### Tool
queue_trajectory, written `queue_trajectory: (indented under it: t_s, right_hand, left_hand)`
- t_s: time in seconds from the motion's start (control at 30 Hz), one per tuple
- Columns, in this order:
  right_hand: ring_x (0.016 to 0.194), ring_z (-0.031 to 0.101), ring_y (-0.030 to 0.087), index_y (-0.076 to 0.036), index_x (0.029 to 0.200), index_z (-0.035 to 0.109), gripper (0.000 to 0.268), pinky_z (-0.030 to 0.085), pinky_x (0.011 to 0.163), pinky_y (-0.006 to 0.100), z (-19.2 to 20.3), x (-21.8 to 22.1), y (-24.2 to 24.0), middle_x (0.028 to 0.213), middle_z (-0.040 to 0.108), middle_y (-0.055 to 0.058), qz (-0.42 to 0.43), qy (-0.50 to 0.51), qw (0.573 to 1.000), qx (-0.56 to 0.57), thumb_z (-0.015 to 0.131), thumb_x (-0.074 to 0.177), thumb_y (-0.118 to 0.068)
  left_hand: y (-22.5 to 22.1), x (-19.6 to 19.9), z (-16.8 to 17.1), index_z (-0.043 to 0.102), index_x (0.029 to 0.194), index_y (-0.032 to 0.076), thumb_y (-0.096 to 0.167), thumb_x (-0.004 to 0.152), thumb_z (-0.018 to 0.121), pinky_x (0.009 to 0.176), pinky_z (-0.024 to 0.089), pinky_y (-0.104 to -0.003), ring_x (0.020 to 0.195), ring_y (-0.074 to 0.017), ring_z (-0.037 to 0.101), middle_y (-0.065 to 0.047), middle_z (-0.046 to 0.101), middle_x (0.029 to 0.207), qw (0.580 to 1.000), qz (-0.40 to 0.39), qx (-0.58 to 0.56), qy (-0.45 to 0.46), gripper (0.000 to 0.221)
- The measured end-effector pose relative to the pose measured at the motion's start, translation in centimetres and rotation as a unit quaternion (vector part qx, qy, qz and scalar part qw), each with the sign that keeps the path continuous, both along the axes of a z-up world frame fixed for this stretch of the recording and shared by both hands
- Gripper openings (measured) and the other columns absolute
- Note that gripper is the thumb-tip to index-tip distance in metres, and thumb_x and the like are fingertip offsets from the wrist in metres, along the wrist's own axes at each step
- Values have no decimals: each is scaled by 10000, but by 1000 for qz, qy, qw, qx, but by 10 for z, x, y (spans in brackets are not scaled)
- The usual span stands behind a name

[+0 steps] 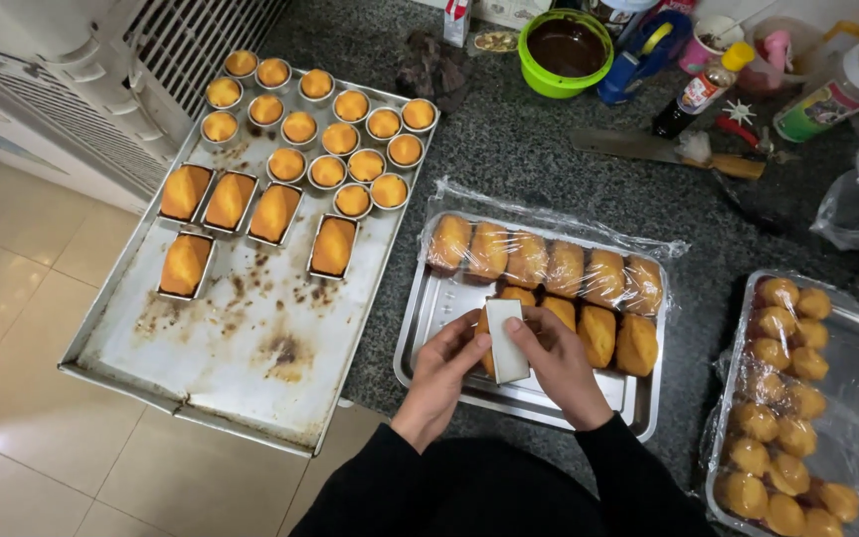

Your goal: Wrapping trays of baked pastries with plastic wrap and using a small tool to secure the edges.

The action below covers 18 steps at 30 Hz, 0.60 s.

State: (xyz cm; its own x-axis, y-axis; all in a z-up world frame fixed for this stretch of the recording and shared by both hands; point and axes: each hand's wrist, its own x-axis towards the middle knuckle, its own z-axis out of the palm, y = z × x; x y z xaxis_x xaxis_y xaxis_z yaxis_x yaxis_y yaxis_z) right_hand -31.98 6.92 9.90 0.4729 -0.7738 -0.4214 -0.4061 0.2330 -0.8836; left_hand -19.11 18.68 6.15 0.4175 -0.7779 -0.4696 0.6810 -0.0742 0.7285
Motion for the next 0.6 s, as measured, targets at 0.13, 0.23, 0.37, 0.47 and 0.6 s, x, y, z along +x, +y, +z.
queue_trajectory:
  t_s: [0.13,0.23,0.37,0.47,0.6]
  right_hand:
    - [1010,747,347,22,1409,772,606,639,836,483,-3,0,-3,1121,776,247,2,4,1000,-18,819,1046,-461]
    - [992,760,347,35,1398,770,576,644,814,486,-8,-3,-4,1108,788,254,-7,21,999,-34,819,1059,-428]
    - [981,775,334,26,1373,780,554,656,831,474,-5,-2,-2,1086,801,232,10,26,998,-55,836,1047,-418]
    - [1009,780,329,4,1353,801,496,659,864,481,1,-1,-1,1091,818,217,8,0,999,-38,821,1059,-395]
    - [1056,775,331,10,1390,784,529,658,893,503,9,0,5,1138,821,221,-7,-18,1000,-12,783,1080,-419]
  left_hand:
    - [-3,-1,10,616,1639,-53,224,1023,882,1209,527,-458,1398,-312,612,-276,679,1508,1000,9,-7,17,726]
    - [-4,-7,9,659,1605,-43,219,1018,887,1205,538,-438,1388,-289,627,-255,705,1496,1000,19,-4,23,682]
    - [0,-7,10,660,1603,-50,186,1026,866,1189,552,-446,1361,-287,636,-243,718,1455,999,34,-17,32,656]
    - [0,-6,19,648,1611,-58,170,1018,870,1183,555,-448,1348,-273,624,-237,716,1442,999,34,-18,29,673]
    - [-2,-4,19,663,1598,-53,180,1006,890,1172,568,-461,1351,-301,656,-265,732,1445,999,25,-18,18,676]
